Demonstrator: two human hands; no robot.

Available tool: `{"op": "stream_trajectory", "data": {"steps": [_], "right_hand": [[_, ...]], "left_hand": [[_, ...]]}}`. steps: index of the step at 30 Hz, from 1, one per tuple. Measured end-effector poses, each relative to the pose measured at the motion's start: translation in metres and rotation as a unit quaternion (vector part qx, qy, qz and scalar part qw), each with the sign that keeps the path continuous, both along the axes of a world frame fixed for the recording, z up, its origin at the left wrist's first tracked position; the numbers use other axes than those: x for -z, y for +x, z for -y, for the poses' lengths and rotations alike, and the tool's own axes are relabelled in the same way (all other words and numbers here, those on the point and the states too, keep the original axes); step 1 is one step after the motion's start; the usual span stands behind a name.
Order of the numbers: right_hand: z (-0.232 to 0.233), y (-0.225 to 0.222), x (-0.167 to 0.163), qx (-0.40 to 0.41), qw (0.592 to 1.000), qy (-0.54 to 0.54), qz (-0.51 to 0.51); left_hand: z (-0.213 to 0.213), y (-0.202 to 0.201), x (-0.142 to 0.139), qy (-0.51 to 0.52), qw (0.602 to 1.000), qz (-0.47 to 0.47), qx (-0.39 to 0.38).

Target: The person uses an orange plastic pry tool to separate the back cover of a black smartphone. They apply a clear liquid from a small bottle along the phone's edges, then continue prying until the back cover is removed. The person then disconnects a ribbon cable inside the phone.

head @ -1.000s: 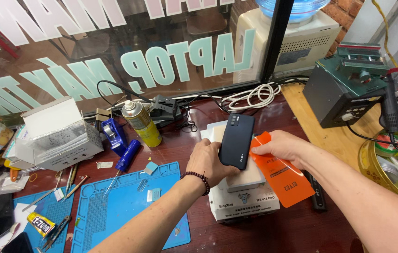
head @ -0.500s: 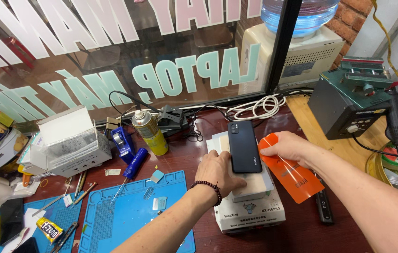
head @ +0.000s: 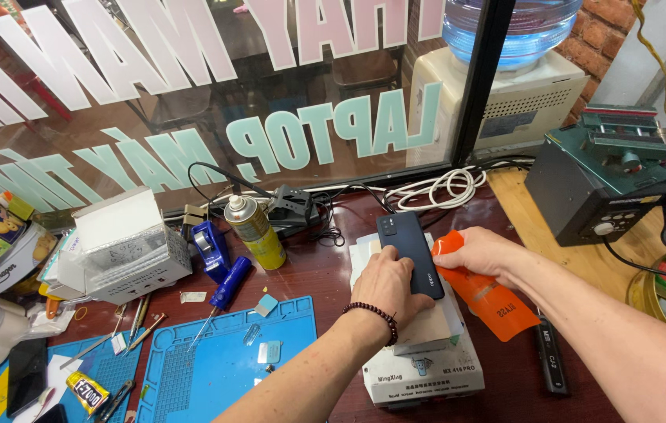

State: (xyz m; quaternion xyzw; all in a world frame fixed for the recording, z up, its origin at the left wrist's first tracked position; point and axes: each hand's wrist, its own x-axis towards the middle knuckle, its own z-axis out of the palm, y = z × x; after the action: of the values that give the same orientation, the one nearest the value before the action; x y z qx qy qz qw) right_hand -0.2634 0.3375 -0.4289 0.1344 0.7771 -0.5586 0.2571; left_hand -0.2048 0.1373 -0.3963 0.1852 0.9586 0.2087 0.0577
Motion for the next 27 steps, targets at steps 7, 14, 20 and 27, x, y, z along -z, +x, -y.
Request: {"op": "stream_trajectory", "data": {"steps": [7,14,20,27], "right_hand": [[-0.006,-0.008,-0.002,-0.068,0.997,-0.007,0.041],[-0.009,-0.004,0.0,-0.097,0.993,-0.027,0.061],[0.001,0.007,-0.001,0.0,0.999,-0.001,0.049],[-0.001,-0.002,0.002,-0.07,0.995,-0.069,0.026]], "left_hand": [[-0.007,0.0,-0.008,-0.023,0.999,0.034,-0.023],[-0.011,0.0,-0.014,-0.034,0.997,0.055,-0.043],[-0.007,-0.002,-0.017,-0.057,0.997,0.051,-0.018],[-0.01,0.002,-0.016,-0.052,0.998,0.039,-0.021]]}}
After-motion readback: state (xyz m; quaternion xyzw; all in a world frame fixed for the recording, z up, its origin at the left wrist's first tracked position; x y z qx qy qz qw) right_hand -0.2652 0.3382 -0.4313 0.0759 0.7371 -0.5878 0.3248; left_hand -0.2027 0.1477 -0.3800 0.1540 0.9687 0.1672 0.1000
